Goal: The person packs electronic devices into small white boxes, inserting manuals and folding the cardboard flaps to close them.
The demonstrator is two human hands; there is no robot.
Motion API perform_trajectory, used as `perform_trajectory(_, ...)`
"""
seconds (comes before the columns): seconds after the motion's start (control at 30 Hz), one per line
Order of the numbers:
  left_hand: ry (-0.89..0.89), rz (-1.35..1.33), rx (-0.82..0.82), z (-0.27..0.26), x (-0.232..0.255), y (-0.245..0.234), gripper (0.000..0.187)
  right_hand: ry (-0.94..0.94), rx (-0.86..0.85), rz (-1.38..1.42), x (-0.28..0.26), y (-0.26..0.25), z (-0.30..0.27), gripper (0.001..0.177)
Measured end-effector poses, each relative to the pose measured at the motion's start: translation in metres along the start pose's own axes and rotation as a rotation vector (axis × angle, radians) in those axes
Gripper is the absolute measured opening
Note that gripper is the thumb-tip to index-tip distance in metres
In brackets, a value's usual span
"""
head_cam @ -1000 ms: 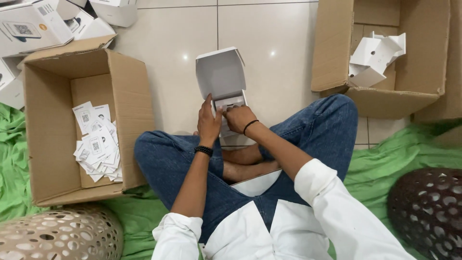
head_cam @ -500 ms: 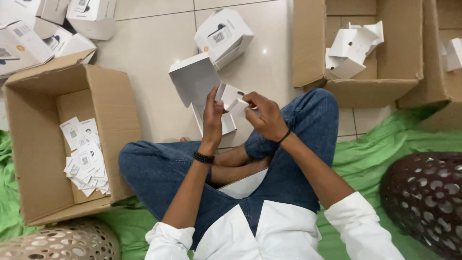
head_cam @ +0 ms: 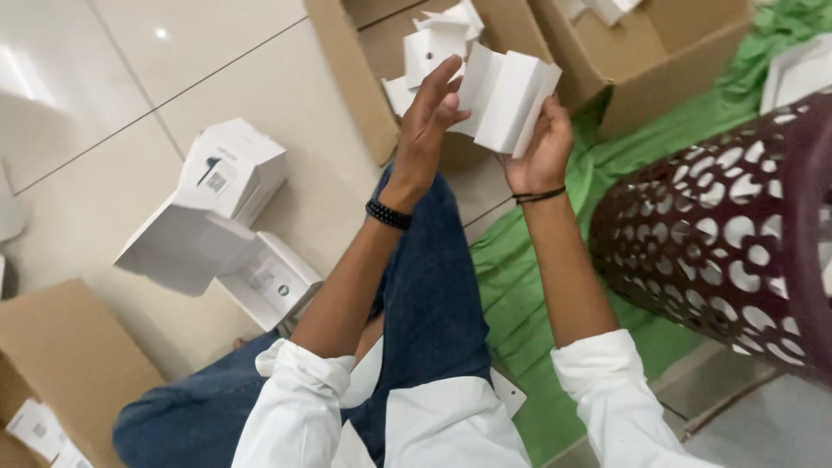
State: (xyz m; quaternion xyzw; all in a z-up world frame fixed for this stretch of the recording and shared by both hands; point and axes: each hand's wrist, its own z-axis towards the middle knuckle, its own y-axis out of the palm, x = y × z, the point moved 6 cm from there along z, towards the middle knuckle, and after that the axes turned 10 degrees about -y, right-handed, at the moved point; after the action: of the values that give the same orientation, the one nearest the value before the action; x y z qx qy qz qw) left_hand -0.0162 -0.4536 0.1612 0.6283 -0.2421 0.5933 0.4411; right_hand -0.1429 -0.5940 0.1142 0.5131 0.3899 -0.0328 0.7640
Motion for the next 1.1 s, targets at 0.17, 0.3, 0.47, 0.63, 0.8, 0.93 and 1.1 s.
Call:
perform_trajectory(0.17, 0.058, 0.146, -0.096, 0.074, -0.035, 0.076, 0.052, 0.047, 0.071, 0.209, -0.033, -0.104, 0.067, 0.053)
perform_trajectory(0.3, 0.074, 0.249, -0.122, 0.096, -0.028, 0.102, 0.048, -0.088, 0.448, 0.207, -0.049, -0.163, 0.118, 0.060)
perform_trajectory(0.47, 0.021, 0.412, -0.060, 0.086, -0.023, 0.042, 0.044, 0.067, 0.031, -0.185, -0.016, -0.116, 0.134, 0.066)
perform_trajectory(0.63, -0.092, 0.434, 0.154, 0.002, -0.018, -0.075, 0.034, 0.254, -0.284, -0.494, 0.064, 0.017, 0.071, 0.047)
perform_trajectory(0.8, -0.240, 0.604, 0.445, -0.136, -0.003, -0.174, 0.026, 0.297, -0.912, -0.642, 0.171, 0.145, -0.040, 0.043)
perform_trajectory(0.93, -0.280, 0.678, 0.642, -0.253, -0.002, -0.221, 0.021, 0.267, -1.419, -0.763, 0.235, 0.209, -0.142, 0.040)
perform_trajectory(1.1, -0.683, 1.253, 0.785, -0.342, 0.010, -0.244, 0.010, 0.242, -1.957, -1.308, 0.337, 0.188, -0.256, 0.040)
